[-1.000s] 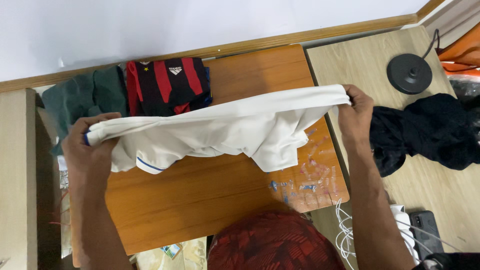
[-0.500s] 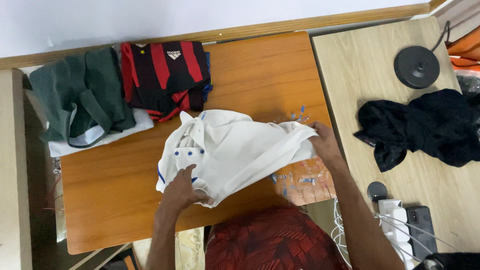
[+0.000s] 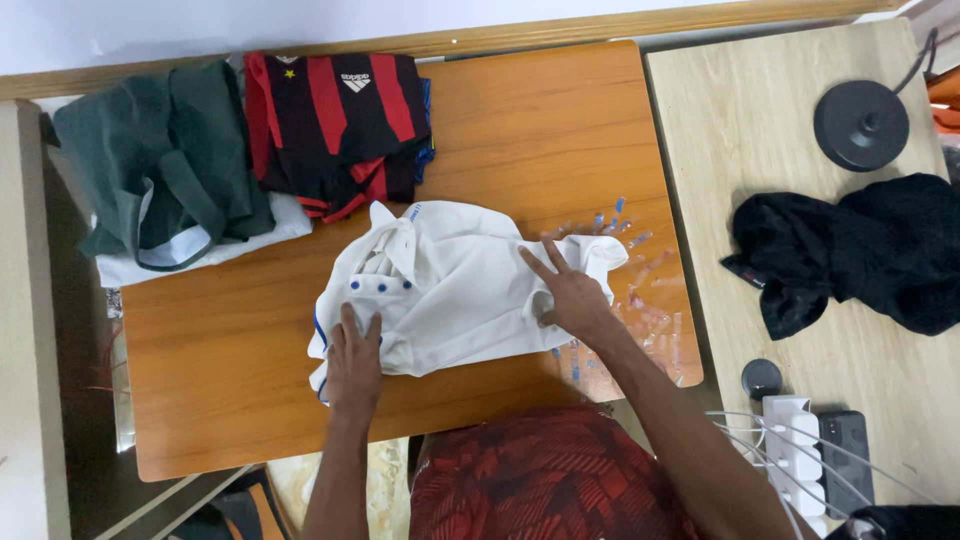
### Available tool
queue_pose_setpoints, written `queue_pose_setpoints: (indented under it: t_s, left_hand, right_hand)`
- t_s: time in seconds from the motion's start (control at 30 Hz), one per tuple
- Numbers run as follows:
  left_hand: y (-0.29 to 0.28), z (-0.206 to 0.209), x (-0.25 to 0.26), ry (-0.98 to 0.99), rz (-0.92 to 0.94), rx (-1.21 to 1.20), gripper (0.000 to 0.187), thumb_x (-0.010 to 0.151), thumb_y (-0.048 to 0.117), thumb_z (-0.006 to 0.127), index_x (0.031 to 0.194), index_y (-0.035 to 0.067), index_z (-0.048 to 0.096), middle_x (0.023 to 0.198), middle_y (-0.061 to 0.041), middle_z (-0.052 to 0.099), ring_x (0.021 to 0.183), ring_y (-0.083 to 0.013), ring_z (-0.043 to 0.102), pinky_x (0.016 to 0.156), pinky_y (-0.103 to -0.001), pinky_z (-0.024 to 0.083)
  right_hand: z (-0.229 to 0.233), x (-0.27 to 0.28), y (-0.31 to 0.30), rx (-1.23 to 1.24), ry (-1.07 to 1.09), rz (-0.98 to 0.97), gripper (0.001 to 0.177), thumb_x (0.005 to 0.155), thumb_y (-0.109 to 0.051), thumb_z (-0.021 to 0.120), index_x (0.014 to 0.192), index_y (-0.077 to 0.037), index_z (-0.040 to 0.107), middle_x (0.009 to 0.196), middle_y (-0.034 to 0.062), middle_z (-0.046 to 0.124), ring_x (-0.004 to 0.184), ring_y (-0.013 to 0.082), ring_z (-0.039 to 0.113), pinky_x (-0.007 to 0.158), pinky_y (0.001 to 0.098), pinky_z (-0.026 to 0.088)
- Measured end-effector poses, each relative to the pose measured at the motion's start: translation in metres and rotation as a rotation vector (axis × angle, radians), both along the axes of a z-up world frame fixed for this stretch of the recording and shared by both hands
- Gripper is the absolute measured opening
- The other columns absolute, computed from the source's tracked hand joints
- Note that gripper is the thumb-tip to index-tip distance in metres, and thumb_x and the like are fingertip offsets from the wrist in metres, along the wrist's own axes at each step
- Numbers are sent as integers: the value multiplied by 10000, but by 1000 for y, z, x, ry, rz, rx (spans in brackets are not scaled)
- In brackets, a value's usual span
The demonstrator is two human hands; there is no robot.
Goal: The person folds a red and black striped soccer jersey, a white polo shirt, and a black garment on a wooden table. Each item is smoothed, folded in half, then folded again into a compact rectangle and placed on a growing stack.
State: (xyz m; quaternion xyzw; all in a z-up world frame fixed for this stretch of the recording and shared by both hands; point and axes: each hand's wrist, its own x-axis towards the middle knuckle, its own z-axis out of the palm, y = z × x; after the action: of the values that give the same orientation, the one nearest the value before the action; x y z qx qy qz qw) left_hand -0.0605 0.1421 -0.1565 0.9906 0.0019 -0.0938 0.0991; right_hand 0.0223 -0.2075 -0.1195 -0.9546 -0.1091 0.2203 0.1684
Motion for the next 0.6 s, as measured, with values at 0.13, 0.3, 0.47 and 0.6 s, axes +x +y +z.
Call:
queue_pose_setpoints:
  t_s: [0.13, 0.3, 0.47, 0.6]
  left_hand:
    - [10, -11, 8, -63, -91, 26, 205, 874, 57, 633, 1062, 101, 699, 1613, -162, 331, 1521, -369, 255, 1182, -525, 319]
    - [5, -20, 1, 41, -99, -52, 284, 779, 72, 684, 1061, 94, 672, 1570, -138, 424, 1384, -362, 447, 1110, -496, 410]
    - [9, -27, -20, 227, 70, -255, 394, 900, 97, 660, 1293, 125, 640, 1142, -183, 748, 1078, -402, 702, 907, -517, 544]
    - [17, -27, -42, 779, -124, -193, 550, 776, 226, 824, 1264, 77, 619, 1103, -181, 721, 1056, -351, 700, 900, -456, 562]
  right_hand:
    - [-27, -13, 0, 59, -105, 51, 997, 593, -158, 867, 1492, -278, 454, 1629, 163, 277, 1054, 417, 665, 785, 507, 591]
    - [-54, -31, -1, 72, -169, -79, 349, 834, -117, 694, 1174, -184, 651, 1336, 128, 576, 1027, 383, 678, 792, 504, 574]
    - [-67, -38, -17, 54, -86, -13, 378, 782, -166, 727, 1155, -149, 663, 1118, 132, 683, 992, 380, 685, 815, 510, 550]
    - [-65, -42, -32, -170, 361, 192, 403, 700, -253, 773, 1080, -120, 755, 1087, 140, 759, 1047, 329, 727, 943, 420, 563]
